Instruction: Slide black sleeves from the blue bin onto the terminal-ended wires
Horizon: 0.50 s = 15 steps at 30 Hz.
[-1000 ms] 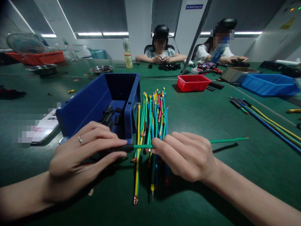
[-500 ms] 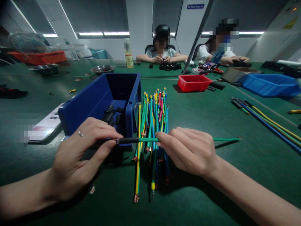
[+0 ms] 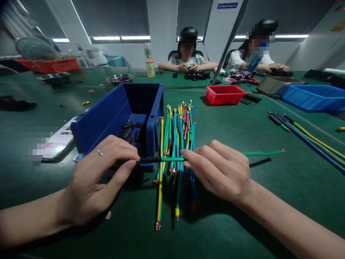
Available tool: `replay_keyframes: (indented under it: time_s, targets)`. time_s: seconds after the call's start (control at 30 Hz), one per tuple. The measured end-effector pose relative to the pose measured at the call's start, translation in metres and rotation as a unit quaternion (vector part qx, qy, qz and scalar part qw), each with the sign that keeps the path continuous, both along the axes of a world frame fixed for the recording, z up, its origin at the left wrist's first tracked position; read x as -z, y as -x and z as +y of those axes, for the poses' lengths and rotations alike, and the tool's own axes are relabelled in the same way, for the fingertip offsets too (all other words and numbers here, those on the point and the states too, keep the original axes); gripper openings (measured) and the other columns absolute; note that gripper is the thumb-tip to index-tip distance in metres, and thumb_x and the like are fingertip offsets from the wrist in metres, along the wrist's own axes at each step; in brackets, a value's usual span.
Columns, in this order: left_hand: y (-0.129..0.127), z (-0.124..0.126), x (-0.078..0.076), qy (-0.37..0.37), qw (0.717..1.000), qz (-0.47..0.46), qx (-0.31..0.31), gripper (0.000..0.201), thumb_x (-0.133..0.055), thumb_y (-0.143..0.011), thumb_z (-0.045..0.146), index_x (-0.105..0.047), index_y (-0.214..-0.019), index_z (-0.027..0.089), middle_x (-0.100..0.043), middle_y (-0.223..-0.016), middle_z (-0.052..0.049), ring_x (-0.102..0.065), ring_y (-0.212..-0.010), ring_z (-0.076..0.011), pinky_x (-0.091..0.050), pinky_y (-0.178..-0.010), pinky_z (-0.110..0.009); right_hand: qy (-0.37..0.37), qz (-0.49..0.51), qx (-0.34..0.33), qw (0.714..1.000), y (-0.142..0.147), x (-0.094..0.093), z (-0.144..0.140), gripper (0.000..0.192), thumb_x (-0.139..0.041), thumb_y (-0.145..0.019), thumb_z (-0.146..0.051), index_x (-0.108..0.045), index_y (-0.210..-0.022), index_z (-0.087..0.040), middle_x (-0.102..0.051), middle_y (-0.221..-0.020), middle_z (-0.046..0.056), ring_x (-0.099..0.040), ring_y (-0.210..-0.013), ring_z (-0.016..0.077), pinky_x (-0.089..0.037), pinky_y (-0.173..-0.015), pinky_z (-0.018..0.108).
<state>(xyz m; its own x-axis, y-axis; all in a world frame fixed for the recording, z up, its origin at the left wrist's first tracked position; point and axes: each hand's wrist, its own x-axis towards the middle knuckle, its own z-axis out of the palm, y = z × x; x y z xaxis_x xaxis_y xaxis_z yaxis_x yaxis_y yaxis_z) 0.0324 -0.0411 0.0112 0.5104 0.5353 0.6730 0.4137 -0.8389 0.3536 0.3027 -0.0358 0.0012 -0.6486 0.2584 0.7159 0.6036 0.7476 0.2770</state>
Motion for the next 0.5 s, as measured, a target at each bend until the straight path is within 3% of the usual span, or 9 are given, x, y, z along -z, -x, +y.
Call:
replay_keyframes:
  time_s: [0.5]
  targets:
    - [0.0001, 0.0002, 0.0008, -0.001, 1.0, -0.006, -0.006, 0.013, -0.051, -0.095, 0.006, -0.06, -0.098, 0.015, -0.065, -0.091, -0.004, -0.056, -0.087, -0.015, -0.047, -0.079, -0.032, -0.019, 0.008, 0.004, 1.0, -0.0003, -0.0017, -0.0006, 0.015, -0.064, -0.089, -0.008, -0.067, -0.104, -0.011, -0.07, -0.076, 0.006, -0.058, -0.066, 0.0137, -0.046, -0.057, 0.026]
